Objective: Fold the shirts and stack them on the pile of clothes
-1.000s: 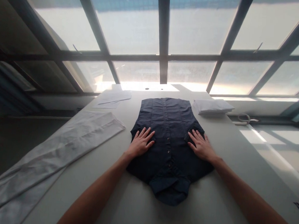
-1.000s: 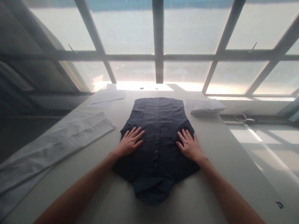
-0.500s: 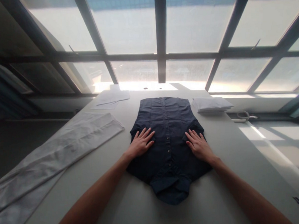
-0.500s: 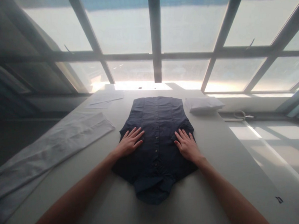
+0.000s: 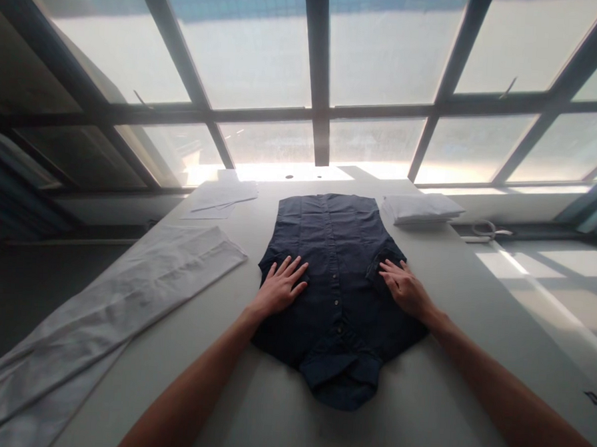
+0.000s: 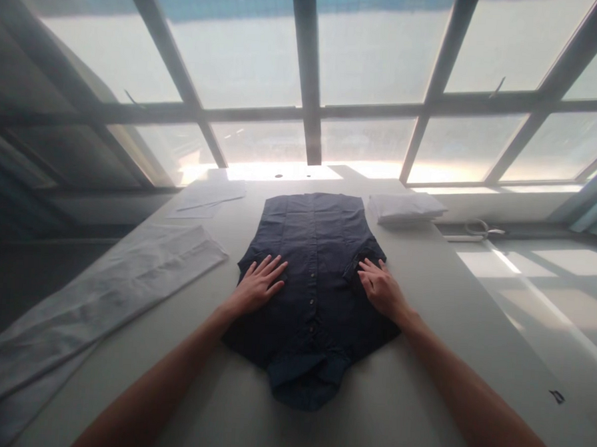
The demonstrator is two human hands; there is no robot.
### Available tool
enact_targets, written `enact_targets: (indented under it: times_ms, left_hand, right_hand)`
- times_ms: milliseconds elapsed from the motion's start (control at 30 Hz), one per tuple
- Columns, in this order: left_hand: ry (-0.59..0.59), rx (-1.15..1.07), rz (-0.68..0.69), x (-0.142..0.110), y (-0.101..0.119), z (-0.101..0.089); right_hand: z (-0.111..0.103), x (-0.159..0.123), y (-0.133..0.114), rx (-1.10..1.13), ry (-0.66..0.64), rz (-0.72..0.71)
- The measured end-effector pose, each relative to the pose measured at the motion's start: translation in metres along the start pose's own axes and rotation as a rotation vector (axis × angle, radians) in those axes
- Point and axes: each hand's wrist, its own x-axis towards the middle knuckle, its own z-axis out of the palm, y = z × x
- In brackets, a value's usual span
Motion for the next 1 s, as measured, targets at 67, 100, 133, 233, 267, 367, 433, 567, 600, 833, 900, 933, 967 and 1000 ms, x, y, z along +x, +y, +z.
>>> enact_targets:
  times_ms: [67,100,133,233,267,367,433,567,600,833,900,933,967,1000]
  left_hand:
    - [0.003,-0.008,0.0,0.001,-0.001,0.0]
    - [0.002,-0.011,-0.002,0.001,0.0,0.0]
    - [0.002,-0.015,-0.004,0.0,0.001,-0.002]
    - [0.01,-0.03,0.025,-0.001,0.014,-0.011]
    - [0.012,-0.043,0.055,-0.001,0.022,-0.015]
    - [-0.007,-0.111,0.201,0.006,0.057,-0.028]
    - [-0.032,-0.164,0.31,0.016,0.085,-0.032]
    - [-0.079,-0.234,0.468,0.045,0.125,-0.022]
    - [-0.085,-0.238,0.492,0.05,0.131,-0.017]
    - [-0.09,-0.211,0.53,0.055,0.132,0.006]
    - [-0.089,-0.214,0.53,0.054,0.132,0.007]
    - [-0.089,-0.216,0.531,0.055,0.131,0.007]
    - [-0.089,-0.22,0.532,0.055,0.131,0.007]
    - [-0.089,-0.225,0.533,0.055,0.132,0.007]
  right_hand:
    - [0.0,0.0,-0.005,-0.011,0.042,-0.006]
    - [0.001,0.0,-0.008,-0.031,0.03,-0.018]
    - [0.003,-0.001,-0.013,-0.054,-0.004,-0.036]
    - [0.01,-0.005,-0.024,-0.126,-0.135,-0.077]
    - [0.012,-0.005,-0.027,-0.144,-0.167,-0.078]
    - [0.015,-0.006,-0.029,-0.167,-0.221,-0.057]
    - [0.015,-0.006,-0.029,-0.158,-0.227,-0.046]
    - [0.012,-0.004,-0.026,-0.053,-0.177,-0.044]
    - [0.01,-0.003,-0.024,0.001,-0.164,-0.034]
    - [-0.001,0.001,-0.012,0.199,-0.001,0.023]
    - [0.001,0.002,-0.009,0.077,-0.026,-0.007]
    - [0.003,0.002,-0.008,0.012,-0.058,-0.008]
    - [0.004,0.003,-0.007,-0.048,-0.09,0.009]
    - [0.006,0.004,-0.004,-0.099,-0.116,0.04]
